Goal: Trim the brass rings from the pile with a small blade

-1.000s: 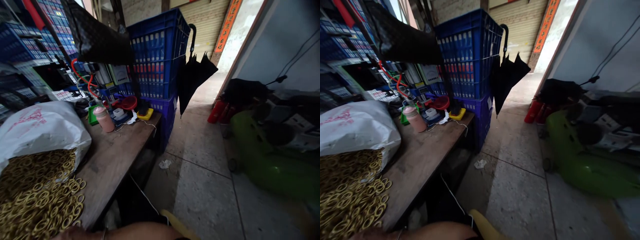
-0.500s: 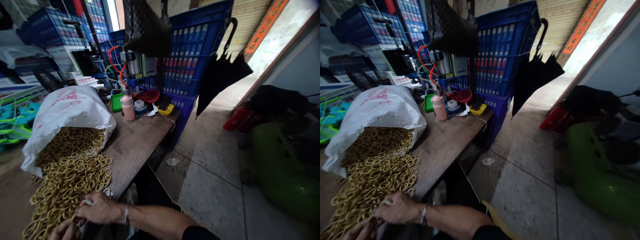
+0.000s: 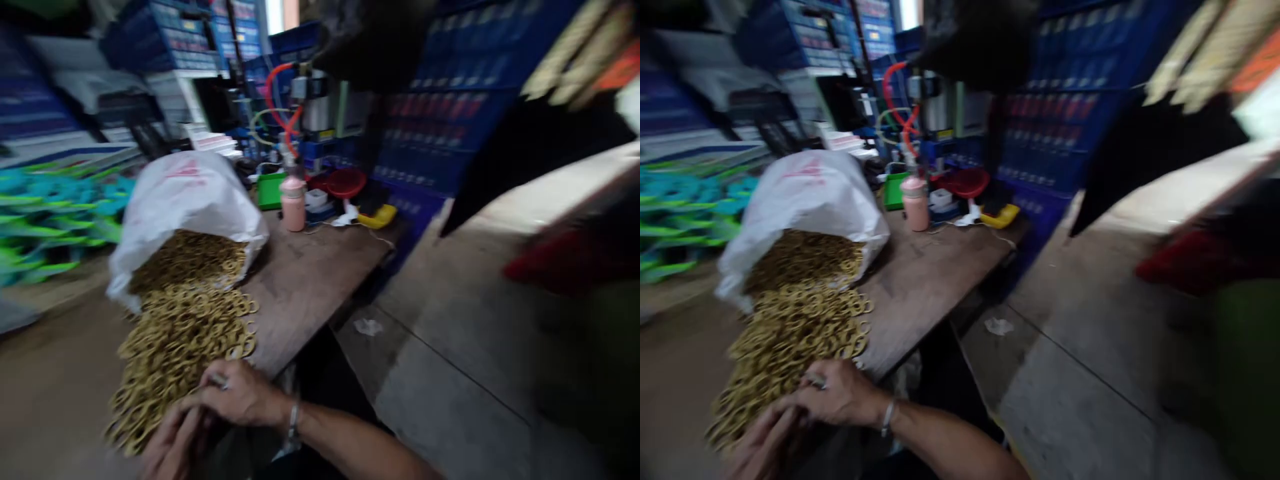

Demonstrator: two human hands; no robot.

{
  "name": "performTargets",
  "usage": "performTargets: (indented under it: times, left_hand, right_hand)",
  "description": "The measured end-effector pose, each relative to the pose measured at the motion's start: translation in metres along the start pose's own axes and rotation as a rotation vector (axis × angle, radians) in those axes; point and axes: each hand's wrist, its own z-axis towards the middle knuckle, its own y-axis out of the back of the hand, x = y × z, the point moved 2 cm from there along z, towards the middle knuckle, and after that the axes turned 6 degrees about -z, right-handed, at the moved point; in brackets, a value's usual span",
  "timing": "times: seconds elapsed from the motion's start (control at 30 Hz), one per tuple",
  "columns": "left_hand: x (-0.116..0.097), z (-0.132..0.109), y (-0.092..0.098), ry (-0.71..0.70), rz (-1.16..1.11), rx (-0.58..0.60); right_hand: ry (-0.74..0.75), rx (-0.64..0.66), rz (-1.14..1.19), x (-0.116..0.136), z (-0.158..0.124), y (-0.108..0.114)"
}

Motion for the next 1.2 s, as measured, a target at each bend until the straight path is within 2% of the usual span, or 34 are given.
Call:
performTargets:
  times: [0.1, 0.2, 0.37, 0.53, 0.7, 0.77, 1.1, 1.2]
  left_hand:
    - [-0.004, -0.014, -0.019, -0.115, 0.034, 0.065]
    - [-0.002, -0.015, -0.025, -0.181, 0.021, 0.091]
    - [0.006, -0.019, -0.021, -0.188, -0.03, 0.121]
    - [0.006, -0.025, -0.019, -0.168, -0.095, 0.117]
    - [0.004, -0.028, -0.017, -0.238, -0.106, 0.084]
    - [0.004, -0.029, -0.017, -0.256, -0.105, 0.077]
    - [0.005, -0.04, -0.01, -0.361, 0.025, 0.022]
    - [0.002, -0.051, -0.012, -0.37, 0.052, 0.089]
  right_hand:
    - [-0.044, 0.003, 0.06, -0.001, -0.003, 0.004]
    - [-0.01, -0.005, 0.06, -0.006, -0.001, 0.005]
    - [0.005, 0.029, -0.009, -0.01, -0.004, 0.003]
    - [-0.013, -0.005, -0.138, -0.015, -0.009, 0.006]
    - [0.169, 0.05, -0.449, -0.019, -0.02, 0.002]
    - [0.198, 0.071, -0.526, -0.018, -0.024, -0.001]
    - [0.222, 0.11, -0.699, -0.013, -0.023, -0.006]
    - [0.182, 0.076, -0.789, -0.019, -0.019, 0.001]
